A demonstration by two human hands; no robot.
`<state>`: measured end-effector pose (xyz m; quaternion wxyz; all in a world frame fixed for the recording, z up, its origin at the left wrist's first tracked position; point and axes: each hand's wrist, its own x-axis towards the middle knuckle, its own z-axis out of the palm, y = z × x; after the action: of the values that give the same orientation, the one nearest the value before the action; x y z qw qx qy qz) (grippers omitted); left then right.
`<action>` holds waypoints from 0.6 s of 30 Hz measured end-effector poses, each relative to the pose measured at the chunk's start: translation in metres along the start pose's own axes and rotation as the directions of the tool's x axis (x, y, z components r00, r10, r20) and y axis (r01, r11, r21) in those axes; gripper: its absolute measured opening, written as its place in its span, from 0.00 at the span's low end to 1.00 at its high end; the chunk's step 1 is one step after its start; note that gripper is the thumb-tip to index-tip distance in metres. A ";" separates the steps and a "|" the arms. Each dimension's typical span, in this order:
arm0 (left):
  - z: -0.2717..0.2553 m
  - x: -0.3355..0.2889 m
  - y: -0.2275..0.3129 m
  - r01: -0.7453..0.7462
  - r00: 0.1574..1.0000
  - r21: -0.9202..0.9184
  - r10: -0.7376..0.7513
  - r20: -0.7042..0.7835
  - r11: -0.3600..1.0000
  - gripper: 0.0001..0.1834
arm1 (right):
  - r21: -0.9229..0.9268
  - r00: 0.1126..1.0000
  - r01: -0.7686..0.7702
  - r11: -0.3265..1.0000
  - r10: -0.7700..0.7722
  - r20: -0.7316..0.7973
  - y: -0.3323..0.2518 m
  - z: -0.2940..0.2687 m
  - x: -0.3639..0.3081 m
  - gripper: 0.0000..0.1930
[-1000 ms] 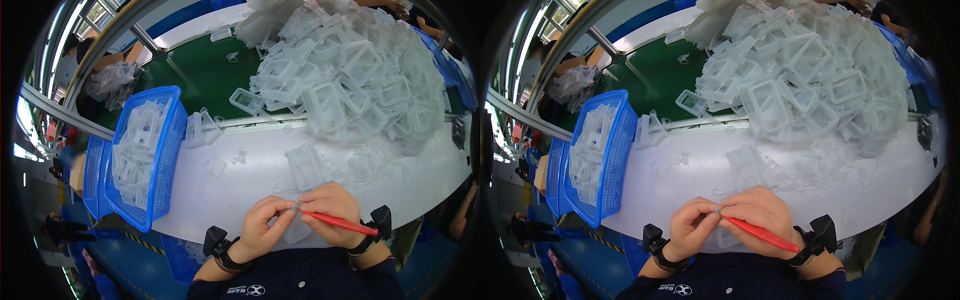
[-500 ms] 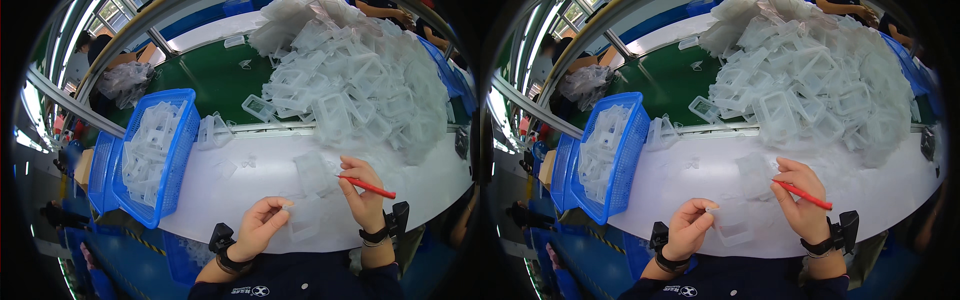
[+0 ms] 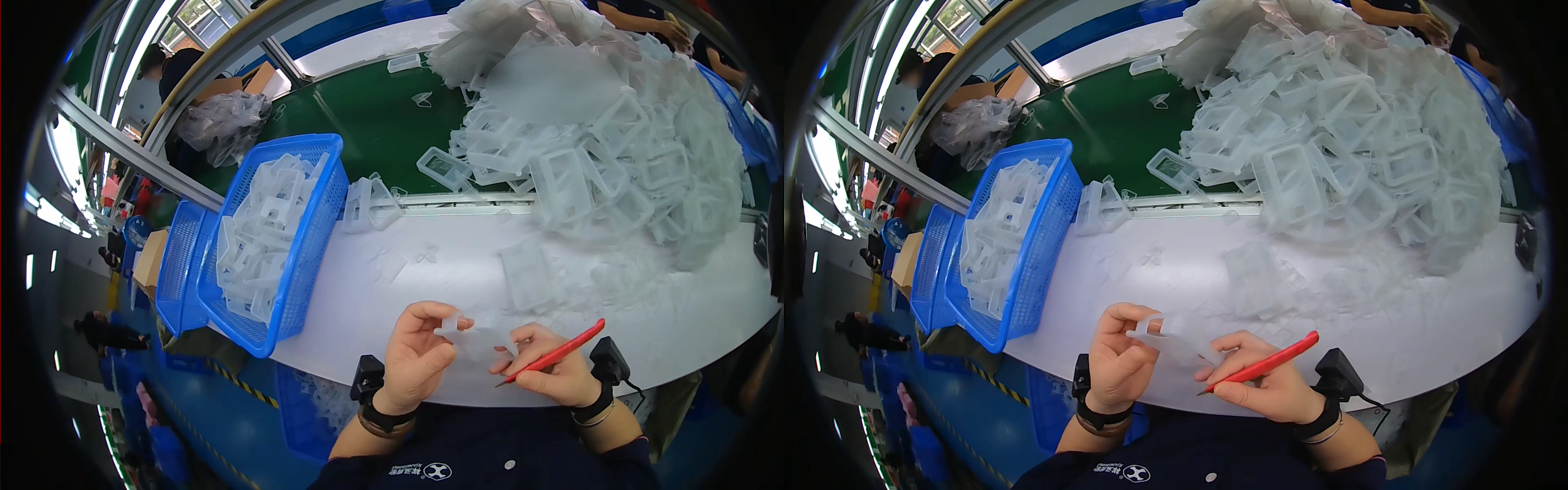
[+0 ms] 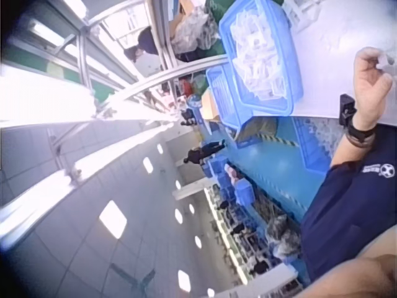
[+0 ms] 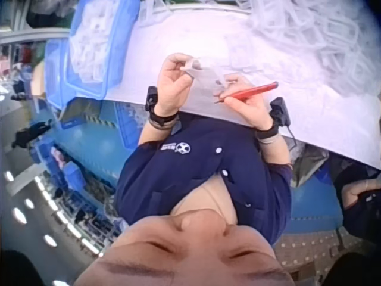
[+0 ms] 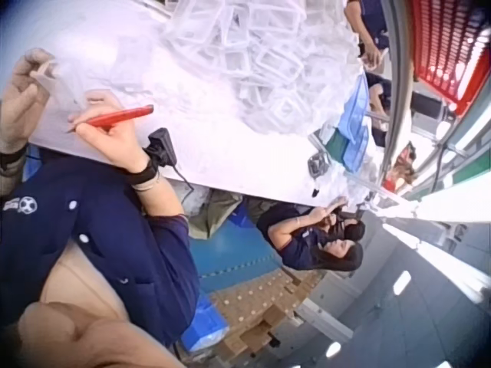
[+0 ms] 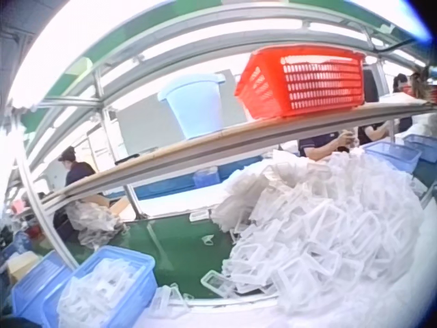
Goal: Manually assembling and trimming plastic component housings at a workstation.
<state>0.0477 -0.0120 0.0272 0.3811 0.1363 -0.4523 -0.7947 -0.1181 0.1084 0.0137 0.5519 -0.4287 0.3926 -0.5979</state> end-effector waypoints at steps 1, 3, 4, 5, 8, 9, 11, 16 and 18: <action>-0.006 -0.001 0.001 -0.001 1.000 0.001 0.001 -0.005 1.000 0.15 | 0.002 1.000 -0.003 1.000 0.003 0.004 -0.004 0.001 0.003 0.07; -0.018 -0.002 0.006 -0.261 0.956 0.652 0.283 0.074 0.712 0.19 | -0.709 0.940 0.243 0.662 -0.342 0.002 -0.014 0.005 0.011 0.08; -0.020 -0.003 0.010 -0.259 0.956 0.653 0.284 0.070 0.712 0.19 | -0.708 0.941 0.243 0.663 -0.339 0.005 -0.015 0.006 0.012 0.08; -0.022 -0.005 0.015 -0.347 0.908 0.784 0.394 0.144 0.514 0.17 | -0.764 0.918 0.295 0.574 -0.393 0.059 -0.015 0.008 0.014 0.08; -0.028 -0.009 0.024 -0.395 0.834 0.868 0.512 0.203 0.300 0.14 | -0.801 0.888 0.349 0.486 -0.445 0.117 -0.012 0.010 0.019 0.08; -0.032 -0.011 0.028 -0.404 0.832 0.877 0.503 0.235 0.258 0.14 | -0.793 0.886 0.352 0.497 -0.450 0.111 -0.011 0.011 0.022 0.08; -0.035 -0.018 0.033 -0.395 0.824 0.898 0.507 0.253 0.193 0.14 | -0.782 0.880 0.375 0.498 -0.457 0.131 -0.011 0.013 0.027 0.09; -0.030 -0.023 0.060 -0.296 0.832 0.952 0.510 0.220 0.072 0.14 | -0.317 0.948 0.282 0.906 -0.314 -0.055 -0.008 0.015 0.017 0.05; -0.044 -0.012 0.081 -0.187 0.760 0.979 0.620 0.193 -0.076 0.13 | -0.234 0.924 0.262 0.936 -0.314 -0.220 -0.007 0.008 0.010 0.03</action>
<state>0.1196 -0.0545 0.0684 0.4770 0.3349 -0.8082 -0.0844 -0.1129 0.0988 0.0240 0.3569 -0.4552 0.4503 -0.6801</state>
